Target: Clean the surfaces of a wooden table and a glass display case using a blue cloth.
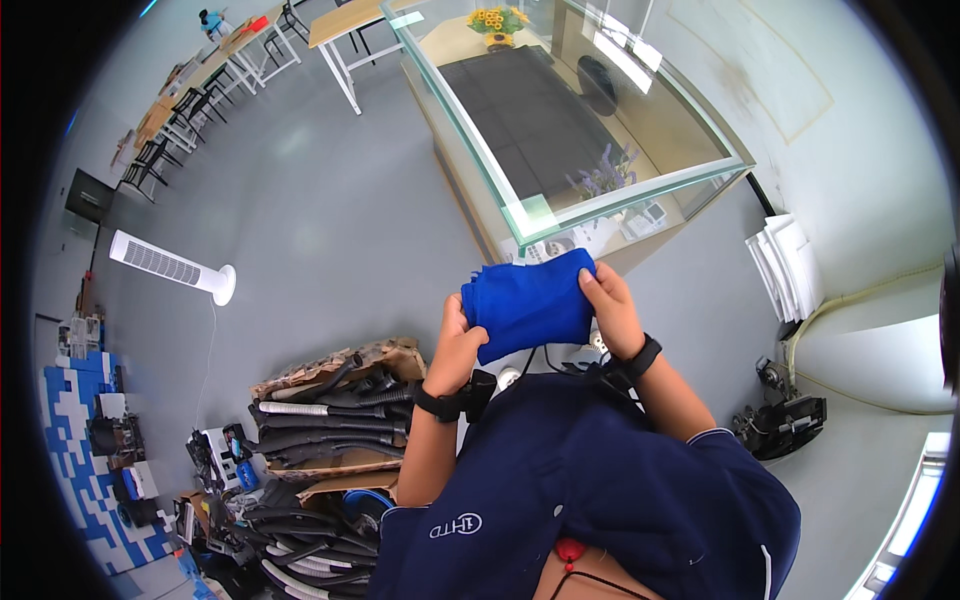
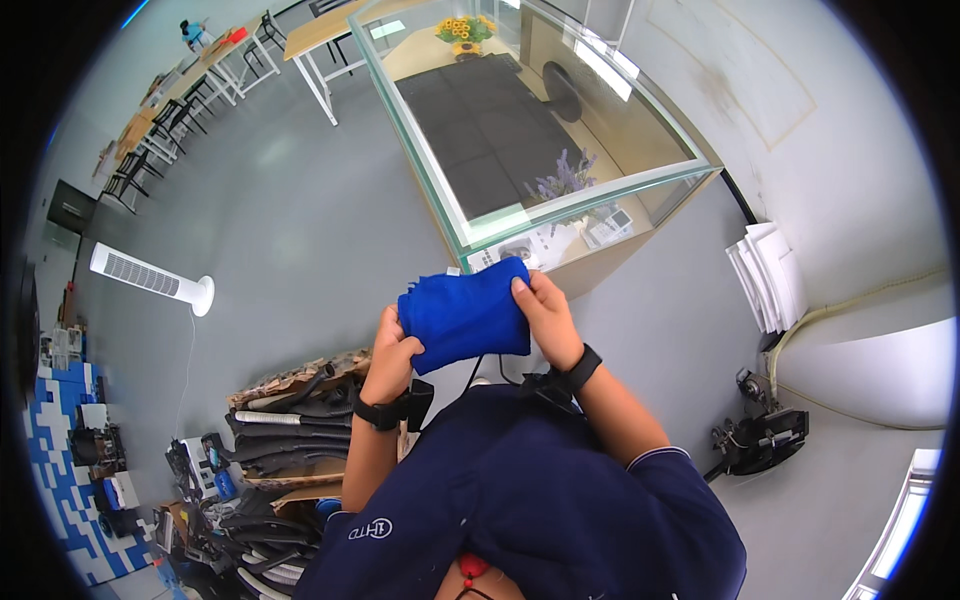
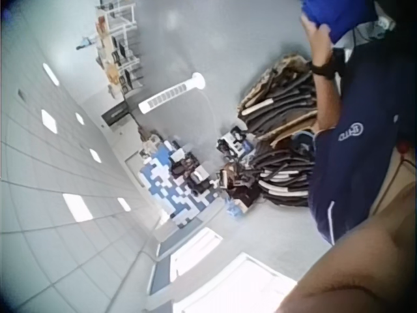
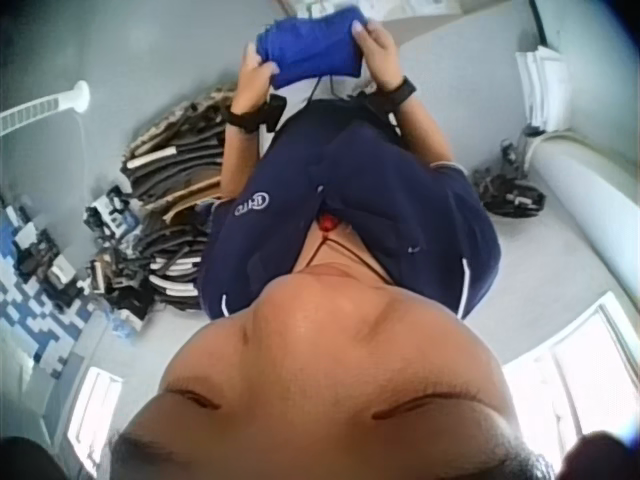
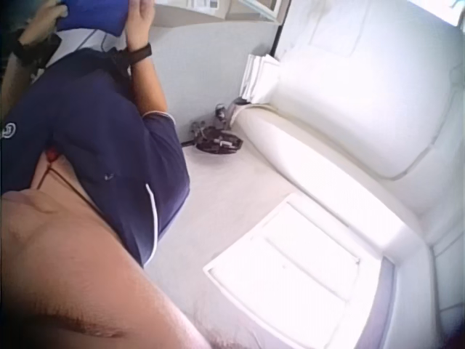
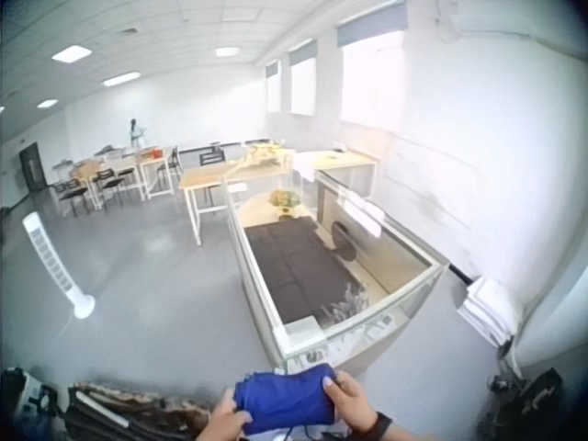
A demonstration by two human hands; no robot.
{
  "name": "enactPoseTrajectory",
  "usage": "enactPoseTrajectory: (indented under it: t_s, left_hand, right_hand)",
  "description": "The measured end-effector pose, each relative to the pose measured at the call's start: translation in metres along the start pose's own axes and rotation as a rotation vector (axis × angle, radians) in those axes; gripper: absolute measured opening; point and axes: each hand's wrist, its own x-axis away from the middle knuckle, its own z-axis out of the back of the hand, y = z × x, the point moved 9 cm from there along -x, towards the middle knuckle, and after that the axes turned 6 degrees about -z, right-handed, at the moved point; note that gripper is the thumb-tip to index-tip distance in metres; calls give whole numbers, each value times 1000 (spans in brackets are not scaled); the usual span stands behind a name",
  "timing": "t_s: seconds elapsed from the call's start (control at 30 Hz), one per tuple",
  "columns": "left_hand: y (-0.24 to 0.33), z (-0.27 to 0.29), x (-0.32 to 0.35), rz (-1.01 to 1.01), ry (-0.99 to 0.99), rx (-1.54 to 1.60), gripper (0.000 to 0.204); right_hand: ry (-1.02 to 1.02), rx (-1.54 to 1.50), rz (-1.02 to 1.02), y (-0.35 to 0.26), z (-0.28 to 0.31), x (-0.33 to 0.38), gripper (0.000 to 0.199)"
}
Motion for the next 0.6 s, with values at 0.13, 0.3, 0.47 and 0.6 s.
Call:
enactPoseTrajectory:
  t_s: [0.13, 0.3, 0.47, 0.6]
  left_hand:
    - [-28, 18, 2, 162, 134, 25, 52]
    - [-67, 44, 12, 189, 350, -46, 55]
    - [-61, 25, 16, 88, 400, -86, 45]
    - [-78, 5, 21, 177, 382, 276, 34]
  right_hand:
    - [182, 808, 273, -19, -12, 7, 19]
    - [77, 834, 594, -47, -58, 8, 16]
    - [-101, 1200, 518, -25, -107, -14, 12]
    - [-271, 1248, 679, -22, -152, -6, 14]
